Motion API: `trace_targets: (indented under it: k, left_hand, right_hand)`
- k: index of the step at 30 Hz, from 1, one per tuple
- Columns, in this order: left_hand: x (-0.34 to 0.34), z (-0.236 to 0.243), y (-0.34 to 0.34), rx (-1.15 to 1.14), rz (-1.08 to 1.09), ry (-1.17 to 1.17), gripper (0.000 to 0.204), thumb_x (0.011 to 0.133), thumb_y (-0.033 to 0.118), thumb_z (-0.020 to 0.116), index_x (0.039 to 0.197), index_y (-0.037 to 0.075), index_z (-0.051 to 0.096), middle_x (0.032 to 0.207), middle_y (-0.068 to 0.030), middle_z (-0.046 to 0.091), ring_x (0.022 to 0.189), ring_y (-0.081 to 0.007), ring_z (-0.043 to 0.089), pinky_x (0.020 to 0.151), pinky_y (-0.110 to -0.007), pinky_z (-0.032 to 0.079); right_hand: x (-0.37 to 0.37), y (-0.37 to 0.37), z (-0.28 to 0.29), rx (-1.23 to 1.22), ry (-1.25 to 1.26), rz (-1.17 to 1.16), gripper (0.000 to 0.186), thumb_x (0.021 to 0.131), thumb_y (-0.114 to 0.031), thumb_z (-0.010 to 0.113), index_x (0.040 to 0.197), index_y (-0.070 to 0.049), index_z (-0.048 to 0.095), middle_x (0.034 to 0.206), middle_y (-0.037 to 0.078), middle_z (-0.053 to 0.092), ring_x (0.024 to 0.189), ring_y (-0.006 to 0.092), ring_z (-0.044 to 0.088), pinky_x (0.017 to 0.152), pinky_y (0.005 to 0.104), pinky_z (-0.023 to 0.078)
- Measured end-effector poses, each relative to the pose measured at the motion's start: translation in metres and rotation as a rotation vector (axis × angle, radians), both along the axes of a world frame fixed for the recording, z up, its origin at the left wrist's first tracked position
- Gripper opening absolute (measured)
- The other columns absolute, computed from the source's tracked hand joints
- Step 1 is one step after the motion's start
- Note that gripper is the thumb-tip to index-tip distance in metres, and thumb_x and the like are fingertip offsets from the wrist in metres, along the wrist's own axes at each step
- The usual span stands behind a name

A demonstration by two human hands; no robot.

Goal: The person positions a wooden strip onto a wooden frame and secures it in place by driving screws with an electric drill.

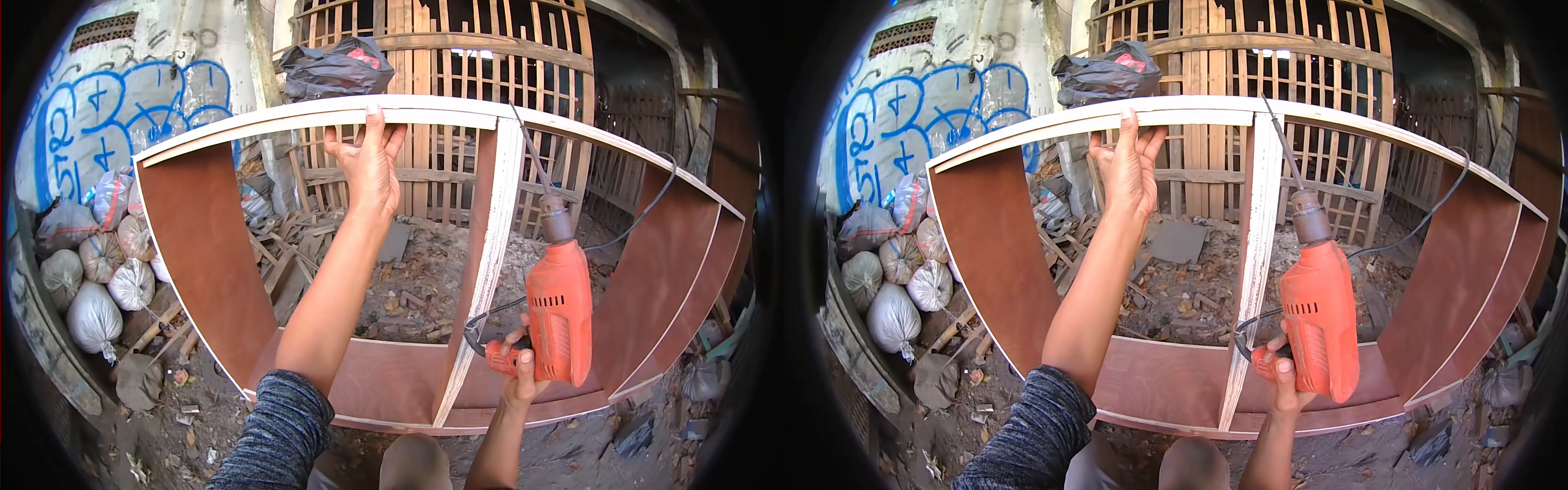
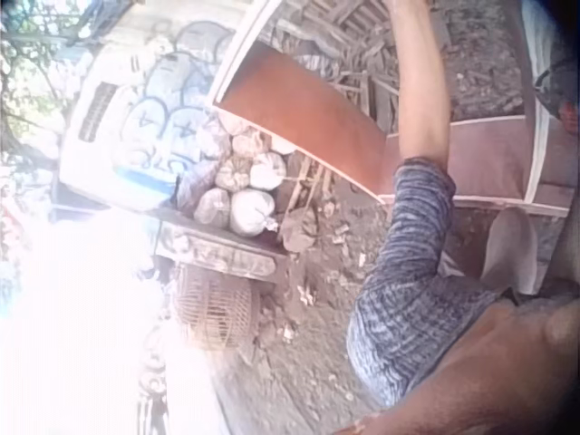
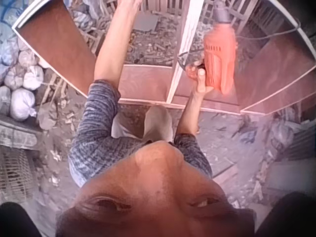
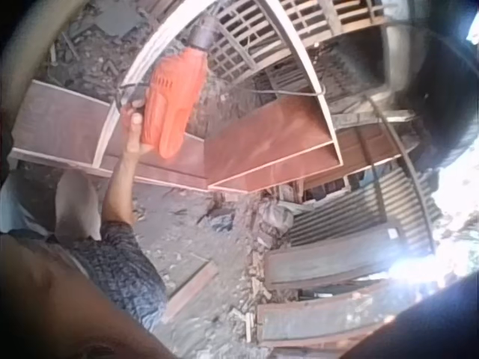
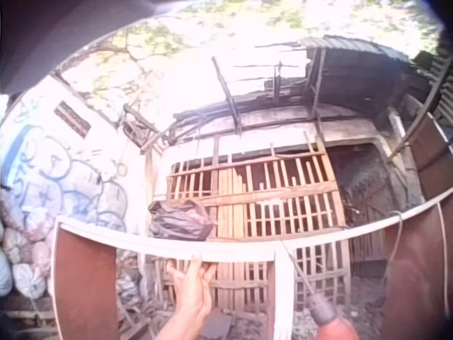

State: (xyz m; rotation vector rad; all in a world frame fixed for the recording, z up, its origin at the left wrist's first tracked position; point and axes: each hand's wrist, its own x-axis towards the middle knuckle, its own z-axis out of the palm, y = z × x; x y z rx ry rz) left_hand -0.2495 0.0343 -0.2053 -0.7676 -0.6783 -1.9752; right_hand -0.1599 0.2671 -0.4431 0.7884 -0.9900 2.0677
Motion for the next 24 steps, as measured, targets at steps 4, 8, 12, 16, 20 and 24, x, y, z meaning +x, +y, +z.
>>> trace_targets:
  k: [4,8,12,16,20,24]
  left_hand:
    - [-0.003,0.001,0.01,-0.004,0.113,-0.007,0.105,0.089,0.013,0.082,0.154,0.017,0.0,0.147,-0.0186,0.038,0.132,-0.0324,0.055,0.111,-0.055,0.052]
    - [-0.005,0.0,0.011,-0.008,0.122,-0.005,0.105,0.09,0.013,0.082,0.154,0.018,0.0,0.147,-0.0171,0.038,0.132,-0.0301,0.054,0.112,-0.054,0.051]
    - [-0.005,0.0,0.007,-0.002,0.099,-0.013,0.104,0.09,0.013,0.082,0.154,0.019,0.001,0.147,-0.0169,0.037,0.133,-0.0308,0.053,0.112,-0.053,0.051]
    - [-0.003,0.001,0.01,-0.002,0.099,-0.021,0.103,0.089,0.013,0.082,0.154,0.018,0.002,0.147,-0.0175,0.037,0.134,-0.0322,0.053,0.111,-0.053,0.052]
    - [0.001,0.0,0.011,-0.012,0.087,-0.011,0.103,0.089,0.013,0.082,0.154,0.018,0.003,0.147,-0.0177,0.037,0.133,-0.033,0.053,0.11,-0.052,0.053]
    - [0.003,0.001,0.012,-0.015,0.078,-0.018,0.102,0.089,0.012,0.082,0.154,0.018,0.002,0.147,-0.0182,0.038,0.133,-0.033,0.054,0.11,-0.052,0.053]
  right_hand:
    - [-0.002,0.005,-0.003,0.007,-0.003,-0.042,0.055,0.088,-0.023,0.074,0.129,0.01,0.057,0.102,0.017,0.065,0.076,0.0177,0.062,0.067,0.0335,0.058]
    - [-0.005,0.006,-0.005,-0.015,0.006,-0.051,0.057,0.088,-0.023,0.074,0.131,0.009,0.055,0.11,0.018,0.066,0.077,0.0178,0.062,0.066,0.0323,0.057]
    - [-0.008,0.005,-0.01,-0.036,-0.011,-0.024,0.057,0.088,-0.022,0.074,0.133,0.008,0.053,0.118,0.019,0.065,0.079,0.0182,0.063,0.066,0.0318,0.057]
    - [-0.019,0.013,-0.024,0.006,0.034,0.015,0.058,0.093,-0.022,0.073,0.139,0.006,0.051,0.132,0.021,0.061,0.091,0.0196,0.064,0.061,0.0303,0.059]
    - [-0.015,0.013,-0.021,-0.002,0.036,0.015,0.058,0.093,-0.022,0.073,0.139,0.006,0.051,0.132,0.021,0.061,0.091,0.0196,0.064,0.062,0.03,0.059]
    - [-0.012,0.013,-0.019,0.003,0.057,0.021,0.058,0.093,-0.021,0.073,0.139,0.006,0.051,0.131,0.02,0.062,0.091,0.0198,0.064,0.063,0.0301,0.058]
